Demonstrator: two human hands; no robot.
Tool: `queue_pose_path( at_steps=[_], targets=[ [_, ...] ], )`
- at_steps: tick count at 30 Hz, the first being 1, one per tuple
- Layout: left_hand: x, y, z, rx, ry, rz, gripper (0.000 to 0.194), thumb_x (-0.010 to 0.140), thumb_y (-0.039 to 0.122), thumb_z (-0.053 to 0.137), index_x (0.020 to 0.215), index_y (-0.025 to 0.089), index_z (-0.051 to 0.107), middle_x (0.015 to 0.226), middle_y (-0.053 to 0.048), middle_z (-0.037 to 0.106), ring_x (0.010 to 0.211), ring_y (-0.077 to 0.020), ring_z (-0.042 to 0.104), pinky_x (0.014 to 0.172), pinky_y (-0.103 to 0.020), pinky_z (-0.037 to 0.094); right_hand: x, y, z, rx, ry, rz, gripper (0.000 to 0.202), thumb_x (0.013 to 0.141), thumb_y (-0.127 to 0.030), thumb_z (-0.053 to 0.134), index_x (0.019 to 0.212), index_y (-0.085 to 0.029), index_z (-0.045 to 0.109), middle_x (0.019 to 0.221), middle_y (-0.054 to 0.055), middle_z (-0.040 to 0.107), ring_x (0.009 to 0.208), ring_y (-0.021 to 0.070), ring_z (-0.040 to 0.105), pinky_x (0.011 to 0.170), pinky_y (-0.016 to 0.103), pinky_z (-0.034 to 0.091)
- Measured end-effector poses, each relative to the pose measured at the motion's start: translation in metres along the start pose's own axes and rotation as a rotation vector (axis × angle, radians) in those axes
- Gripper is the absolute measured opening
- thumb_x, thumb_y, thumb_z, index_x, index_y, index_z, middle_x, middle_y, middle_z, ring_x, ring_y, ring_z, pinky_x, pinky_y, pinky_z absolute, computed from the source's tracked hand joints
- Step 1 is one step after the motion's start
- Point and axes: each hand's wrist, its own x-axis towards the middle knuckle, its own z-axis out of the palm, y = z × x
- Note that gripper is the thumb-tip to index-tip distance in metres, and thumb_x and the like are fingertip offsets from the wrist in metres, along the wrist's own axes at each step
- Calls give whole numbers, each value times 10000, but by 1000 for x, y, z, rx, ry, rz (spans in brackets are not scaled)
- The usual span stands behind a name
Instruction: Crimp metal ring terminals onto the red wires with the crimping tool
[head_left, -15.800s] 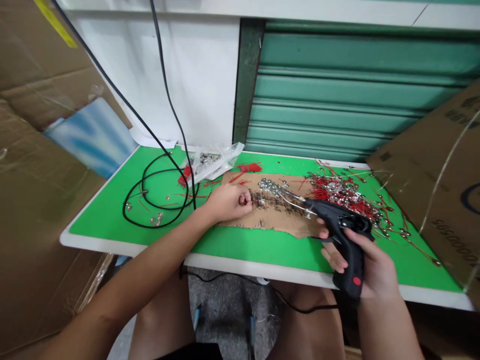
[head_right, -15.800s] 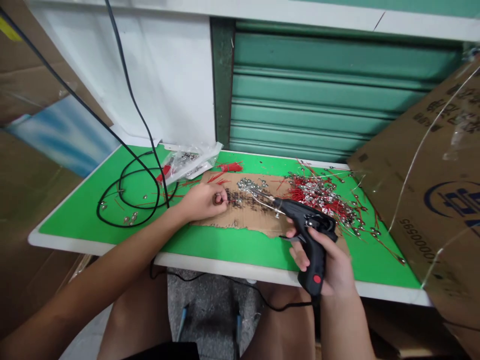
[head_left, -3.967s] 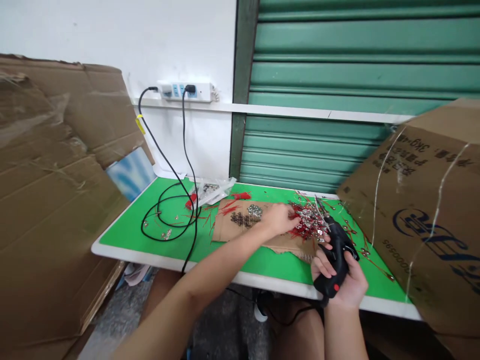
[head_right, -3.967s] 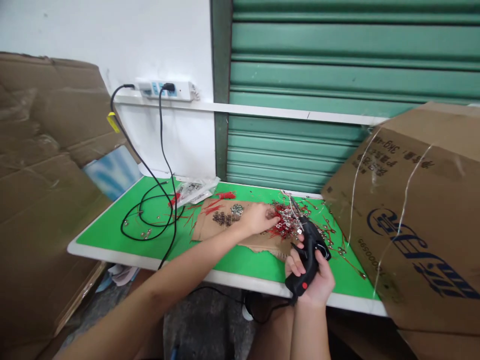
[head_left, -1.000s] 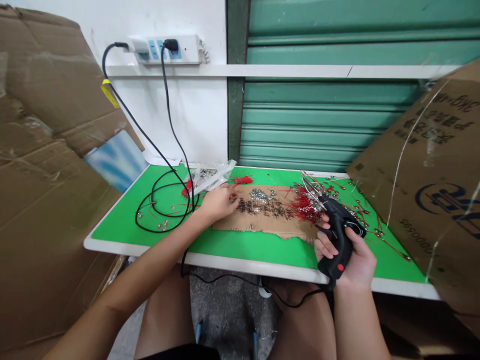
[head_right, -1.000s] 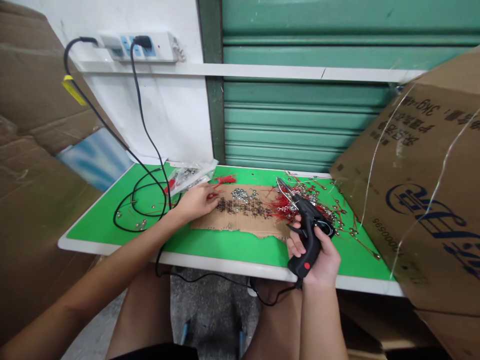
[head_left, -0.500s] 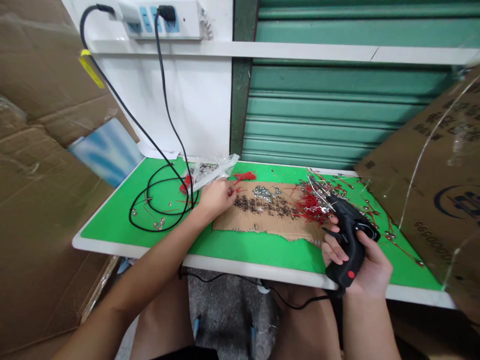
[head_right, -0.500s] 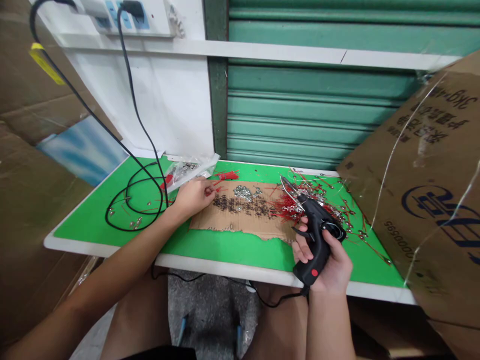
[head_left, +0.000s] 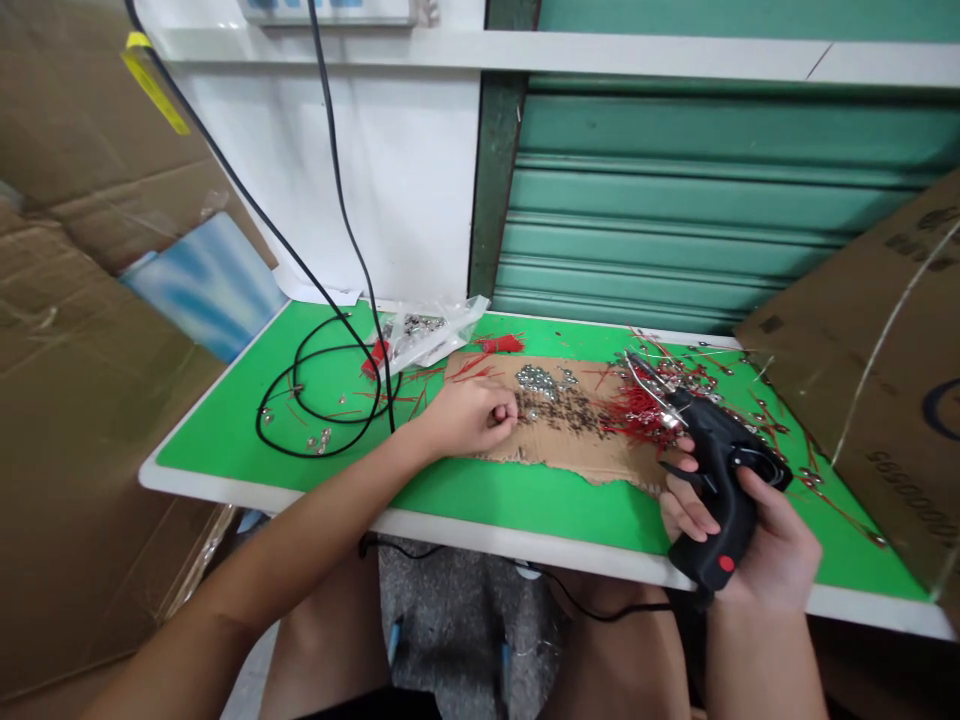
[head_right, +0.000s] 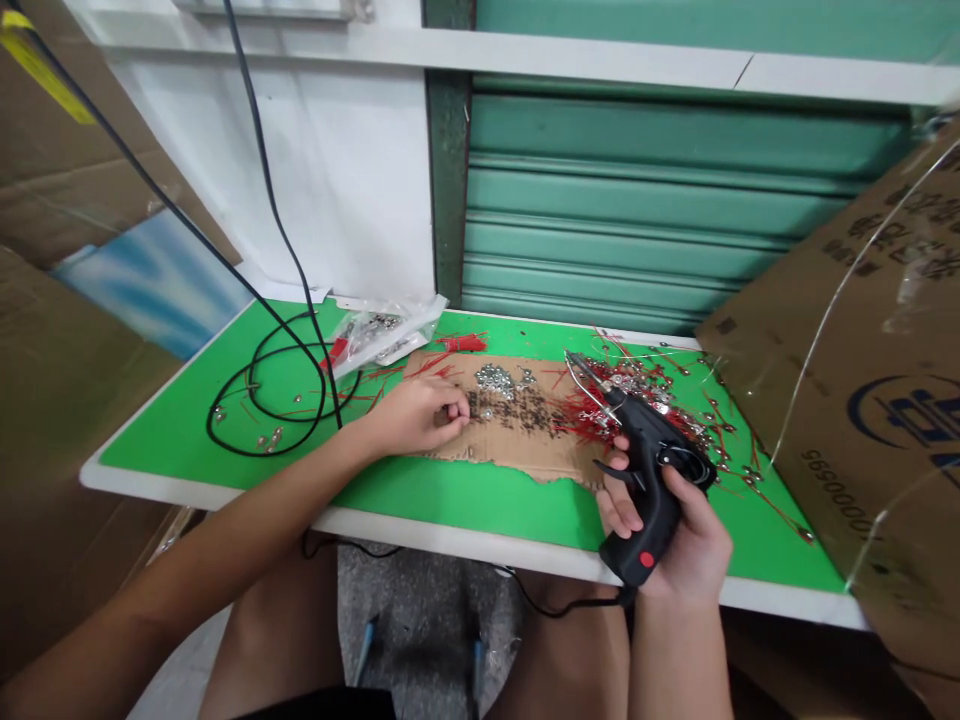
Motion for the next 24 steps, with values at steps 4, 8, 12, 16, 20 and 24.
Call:
queue_pose_path(
  at_steps=[4,8,12,16,20,24],
  targets=[
    [1,-5,5,-8,27,-21,76,834,191,617,802,189,685,777,-5,710,760,-155,647,744,-276,468,0,0,-2,33,8,17,287,806,-417,715,988,-199,757,817,33,542,471,72,193,361,197,379],
    [3,-2,4,-7,20,-40,74,809,167,613,772,188,673,772,-9,712,762,-158,650,741,-277,466,1,1,-3,8,6,22,291,803,-420,718,995,-207,766,811,29,564,459,68,224,363,208,369],
    [4,2,1,2,-11,-83,75,804,170,614,771,191,679,783,-17,721,772,-168,656,746,-286,476,1,-1,3,-113,7,36,257,837,-411,681,977,-220,783,848,62,623,455,96,290,371,267,378],
    [4,4,-1,8,-7,-111,71,799,170,622,768,192,683,792,-14,726,761,-166,653,736,-285,480,-2,-8,7,-240,-16,121,234,814,-404,705,949,-229,784,830,68,675,440,115,346,387,299,401],
    [3,4,-1,-2,7,-110,66,791,169,631,766,190,689,782,-5,721,761,-161,654,734,-279,479,-1,-10,7,-285,-28,274,278,723,-427,823,881,-207,760,758,60,687,438,115,412,374,270,376],
    [3,5,-1,15,-6,-136,57,785,180,641,751,188,686,768,-6,721,762,-166,656,719,-280,471,1,-4,4,-327,-21,342,334,703,-461,860,863,-190,750,582,24,597,427,123,431,368,243,370]
  ],
)
